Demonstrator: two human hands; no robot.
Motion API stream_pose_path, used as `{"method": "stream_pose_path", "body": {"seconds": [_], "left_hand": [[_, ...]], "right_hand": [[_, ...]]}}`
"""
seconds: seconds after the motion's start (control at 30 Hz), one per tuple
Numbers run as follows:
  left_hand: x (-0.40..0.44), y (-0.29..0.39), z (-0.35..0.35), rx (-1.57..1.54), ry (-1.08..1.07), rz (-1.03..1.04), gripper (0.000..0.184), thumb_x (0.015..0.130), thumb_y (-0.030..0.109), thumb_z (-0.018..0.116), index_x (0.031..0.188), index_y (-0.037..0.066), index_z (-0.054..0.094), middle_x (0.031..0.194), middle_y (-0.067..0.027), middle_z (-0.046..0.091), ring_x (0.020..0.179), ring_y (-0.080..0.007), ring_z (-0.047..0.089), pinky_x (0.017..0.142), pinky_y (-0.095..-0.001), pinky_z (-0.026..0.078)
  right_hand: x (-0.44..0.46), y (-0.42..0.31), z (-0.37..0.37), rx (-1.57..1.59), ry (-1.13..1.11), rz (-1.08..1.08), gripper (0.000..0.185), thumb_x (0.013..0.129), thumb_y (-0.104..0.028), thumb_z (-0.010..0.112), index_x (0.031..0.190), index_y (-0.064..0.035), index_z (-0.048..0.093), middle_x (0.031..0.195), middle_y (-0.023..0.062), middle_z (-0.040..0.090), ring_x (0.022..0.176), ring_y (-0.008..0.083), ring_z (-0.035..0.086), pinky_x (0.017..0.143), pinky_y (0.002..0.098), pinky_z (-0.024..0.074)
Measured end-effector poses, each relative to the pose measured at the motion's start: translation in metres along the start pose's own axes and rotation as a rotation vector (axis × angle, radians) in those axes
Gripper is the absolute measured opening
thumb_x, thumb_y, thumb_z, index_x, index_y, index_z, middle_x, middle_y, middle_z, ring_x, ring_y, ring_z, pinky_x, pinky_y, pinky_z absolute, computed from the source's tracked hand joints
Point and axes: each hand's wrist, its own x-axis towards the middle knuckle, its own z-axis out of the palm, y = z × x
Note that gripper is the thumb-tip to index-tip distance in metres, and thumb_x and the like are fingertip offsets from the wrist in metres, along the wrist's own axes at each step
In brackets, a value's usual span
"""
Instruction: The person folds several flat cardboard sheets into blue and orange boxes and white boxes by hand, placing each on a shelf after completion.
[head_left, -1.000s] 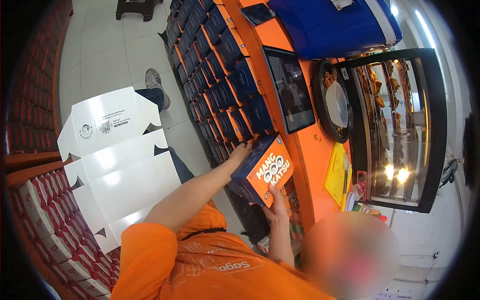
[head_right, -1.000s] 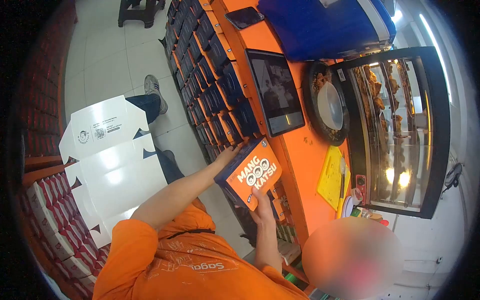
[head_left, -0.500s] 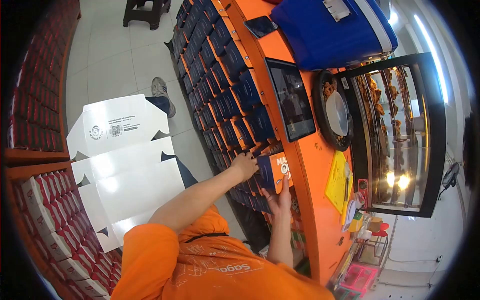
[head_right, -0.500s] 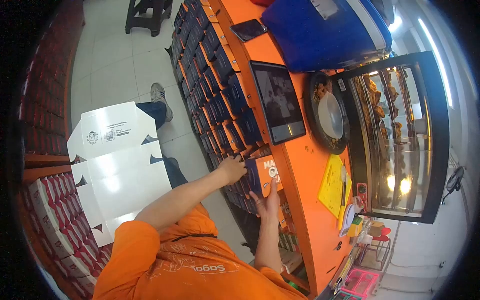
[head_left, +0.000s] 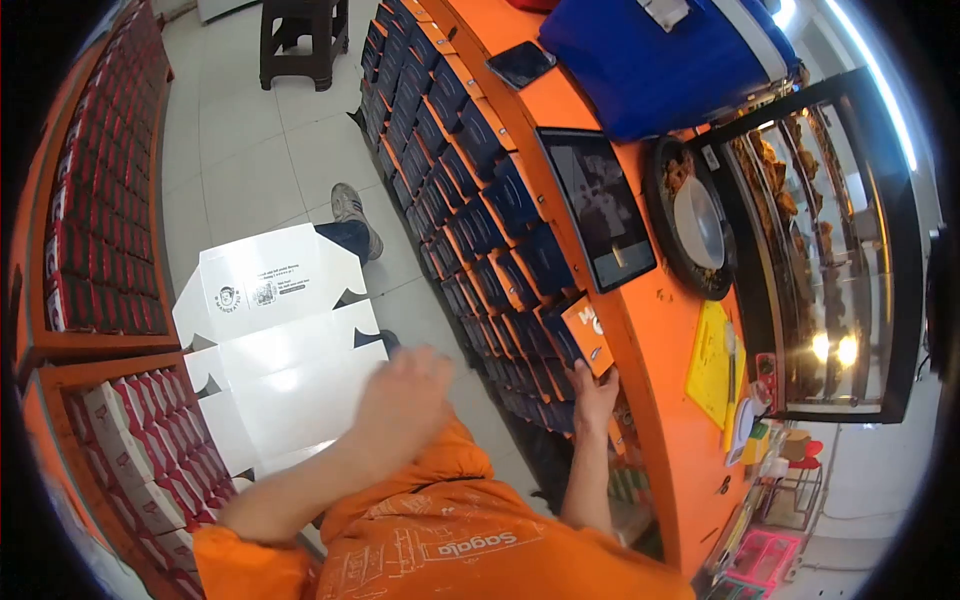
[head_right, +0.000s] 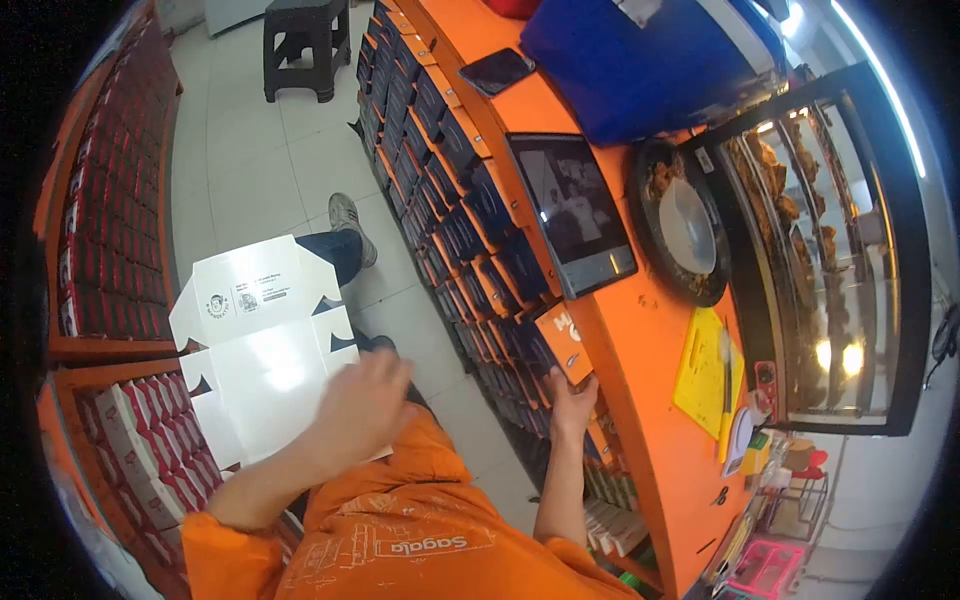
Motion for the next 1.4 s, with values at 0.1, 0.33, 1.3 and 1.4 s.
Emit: {"method": "stream_pose_path", "body": {"seconds": [0.1,0.33,1.3,1.4], "left_hand": [[-0.020,-0.021,0.002,-0.161,0.085,-0.388,0.049,0.081,0.022,0.072,0.117,0.000,0.048,0.109,-0.0187,0.050,0.097,-0.0378,0.057,0.078,-0.0435,0.051],[-0.031,-0.026,0.037,-0.219,0.311,-0.730,0.060,0.079,0.021,0.074,0.123,-0.002,0.041,0.114,-0.0205,0.049,0.102,-0.0396,0.057,0.081,-0.0448,0.050],[-0.089,-0.065,-0.003,-1.198,1.050,-0.664,0.032,0.105,0.025,0.042,0.104,-0.002,0.059,0.082,-0.0023,0.063,0.070,-0.0059,0.057,0.065,-0.0216,0.048],[-0.087,-0.069,-0.010,-1.107,1.089,-0.595,0.032,0.105,0.026,0.039,0.110,-0.001,0.056,0.089,-0.0037,0.064,0.076,-0.0071,0.058,0.070,-0.0214,0.048]], "right_hand": [[0.009,0.005,-0.006,-0.192,0.015,-0.089,0.049,0.093,-0.016,0.064,0.132,0.0052,0.042,0.091,0.0091,0.061,0.071,0.0161,0.063,0.070,0.0339,0.0546],[0.025,0.022,-0.005,-0.509,0.151,-0.170,0.043,0.095,-0.028,0.064,0.111,0.0117,0.056,0.061,0.0041,0.055,0.057,0.0113,0.052,0.055,0.0267,0.0398],[-0.168,-0.052,0.225,0.316,-1.618,0.236,0.060,0.085,-0.027,0.074,0.131,-0.0033,0.043,0.116,0.0148,0.056,0.098,0.0221,0.059,0.087,0.0352,0.0487],[-0.159,-0.056,0.222,0.659,-1.506,0.134,0.061,0.091,-0.044,0.064,0.129,0.0011,0.047,0.116,0.0170,0.056,0.092,0.0217,0.061,0.078,0.0330,0.0509]]}}
